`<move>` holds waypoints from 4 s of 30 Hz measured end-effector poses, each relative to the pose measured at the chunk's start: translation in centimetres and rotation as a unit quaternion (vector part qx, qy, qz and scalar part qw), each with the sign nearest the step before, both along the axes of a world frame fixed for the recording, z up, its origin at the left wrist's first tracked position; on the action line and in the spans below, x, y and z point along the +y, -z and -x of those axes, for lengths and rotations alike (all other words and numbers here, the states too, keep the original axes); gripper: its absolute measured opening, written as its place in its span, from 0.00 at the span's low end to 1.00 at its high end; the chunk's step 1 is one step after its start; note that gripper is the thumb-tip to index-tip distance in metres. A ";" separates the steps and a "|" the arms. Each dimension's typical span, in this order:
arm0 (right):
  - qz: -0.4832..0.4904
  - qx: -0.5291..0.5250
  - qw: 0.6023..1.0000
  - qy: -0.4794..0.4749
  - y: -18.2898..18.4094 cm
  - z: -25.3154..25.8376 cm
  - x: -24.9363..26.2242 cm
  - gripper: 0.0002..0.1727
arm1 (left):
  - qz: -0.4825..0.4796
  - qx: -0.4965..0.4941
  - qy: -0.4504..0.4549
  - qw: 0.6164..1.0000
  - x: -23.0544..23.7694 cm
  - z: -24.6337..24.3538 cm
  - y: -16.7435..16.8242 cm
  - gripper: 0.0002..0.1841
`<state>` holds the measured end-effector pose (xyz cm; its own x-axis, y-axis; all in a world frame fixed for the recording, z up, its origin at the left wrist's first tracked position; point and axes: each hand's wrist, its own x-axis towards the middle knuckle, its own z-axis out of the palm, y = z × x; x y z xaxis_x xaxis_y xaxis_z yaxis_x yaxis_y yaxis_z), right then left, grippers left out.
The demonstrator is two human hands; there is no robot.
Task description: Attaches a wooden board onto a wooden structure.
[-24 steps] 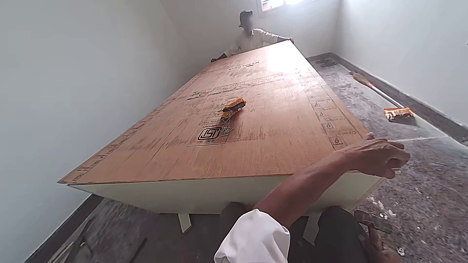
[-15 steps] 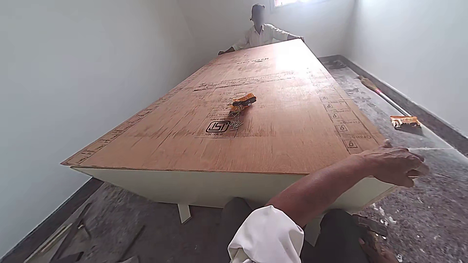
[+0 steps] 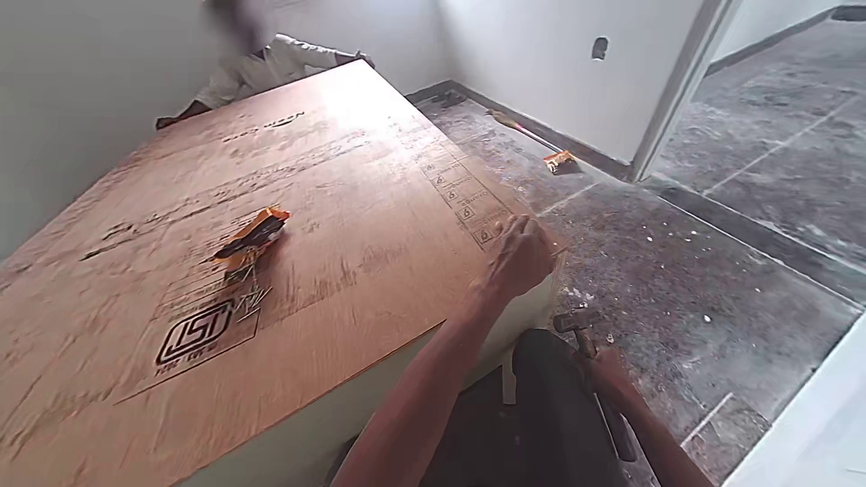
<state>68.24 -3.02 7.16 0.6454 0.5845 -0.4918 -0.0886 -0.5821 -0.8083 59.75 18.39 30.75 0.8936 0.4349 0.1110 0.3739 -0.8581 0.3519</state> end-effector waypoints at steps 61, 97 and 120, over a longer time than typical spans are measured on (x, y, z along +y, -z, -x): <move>0.020 0.112 0.992 -0.047 -1.3 1.3 0.4 0.08 | -0.034 0.010 0.149 0.988 1.3 -0.6 0.6 0.22; 0.106 -0.009 0.981 -0.161 -0.5 0.7 1.2 0.21 | -0.008 -0.035 -0.412 0.910 14.4 38.6 -1.7 0.09; 0.083 0.053 0.985 -0.144 -0.3 0.7 1.5 0.18 | 0.275 -0.242 -0.104 0.925 -0.3 10.4 -0.2 0.06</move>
<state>67.58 -1.48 7.46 0.4045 0.6418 -0.6516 0.0200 -0.7185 -0.6953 49.39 18.13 30.93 0.6876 0.7016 0.1868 0.1961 -0.4272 0.8826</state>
